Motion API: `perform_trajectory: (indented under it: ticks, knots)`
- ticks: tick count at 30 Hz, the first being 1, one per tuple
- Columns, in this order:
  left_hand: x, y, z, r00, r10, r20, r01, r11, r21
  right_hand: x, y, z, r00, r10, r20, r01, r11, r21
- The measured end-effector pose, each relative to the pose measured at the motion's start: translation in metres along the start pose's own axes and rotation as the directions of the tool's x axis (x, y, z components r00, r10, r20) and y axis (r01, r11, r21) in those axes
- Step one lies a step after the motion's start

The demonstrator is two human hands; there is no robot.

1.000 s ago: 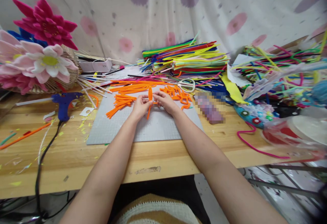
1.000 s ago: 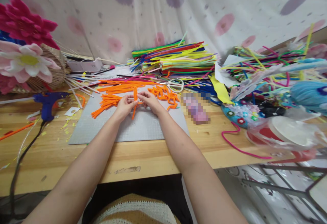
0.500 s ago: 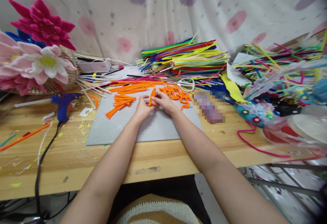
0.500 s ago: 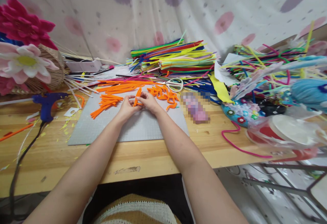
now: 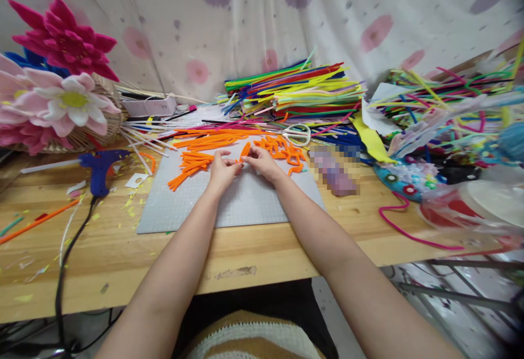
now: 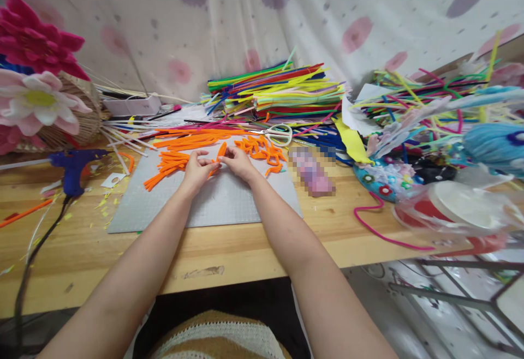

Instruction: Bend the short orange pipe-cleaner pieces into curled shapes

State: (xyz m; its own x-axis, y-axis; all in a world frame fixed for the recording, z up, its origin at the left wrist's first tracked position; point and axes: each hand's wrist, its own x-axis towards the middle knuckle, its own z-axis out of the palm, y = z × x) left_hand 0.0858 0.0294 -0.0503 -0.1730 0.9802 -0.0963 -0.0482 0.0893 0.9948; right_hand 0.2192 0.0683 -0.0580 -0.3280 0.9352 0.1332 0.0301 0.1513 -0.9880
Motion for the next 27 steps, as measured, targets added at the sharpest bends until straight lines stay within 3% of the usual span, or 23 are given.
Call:
perform_trajectory:
  ticks: [3,6,10,13,18,27]
  knots:
    - [0.000,0.008,-0.007,0.987,-0.138,0.087,0.142,0.989,-0.048,-0.003,-0.005,-0.002,0.997,0.025,0.071,-0.024,1.000,-0.013]
    - [0.001,0.015,-0.014,0.942,-0.243,0.230,0.276,0.953,-0.122,-0.006,-0.009,-0.003,0.988,0.053,0.148,-0.057,0.998,0.025]
    - [0.001,0.022,-0.021,0.887,-0.304,0.346,0.384,0.903,-0.191,-0.008,-0.009,-0.001,0.982,0.065,0.178,-0.085,0.991,0.105]
    - [0.000,0.021,-0.019,0.907,-0.279,0.314,0.351,0.914,-0.203,-0.007,-0.008,0.002,0.984,0.070,0.164,-0.091,0.988,0.128]
    - [-0.003,0.015,-0.010,0.983,-0.109,0.147,0.136,0.973,-0.186,-0.008,-0.011,0.004,0.985,0.108,0.134,-0.123,0.986,0.112]
    - [-0.002,0.007,-0.005,0.998,-0.022,0.057,0.032,0.983,-0.179,-0.008,-0.017,0.009,0.989,0.110,0.099,-0.116,0.992,0.058]
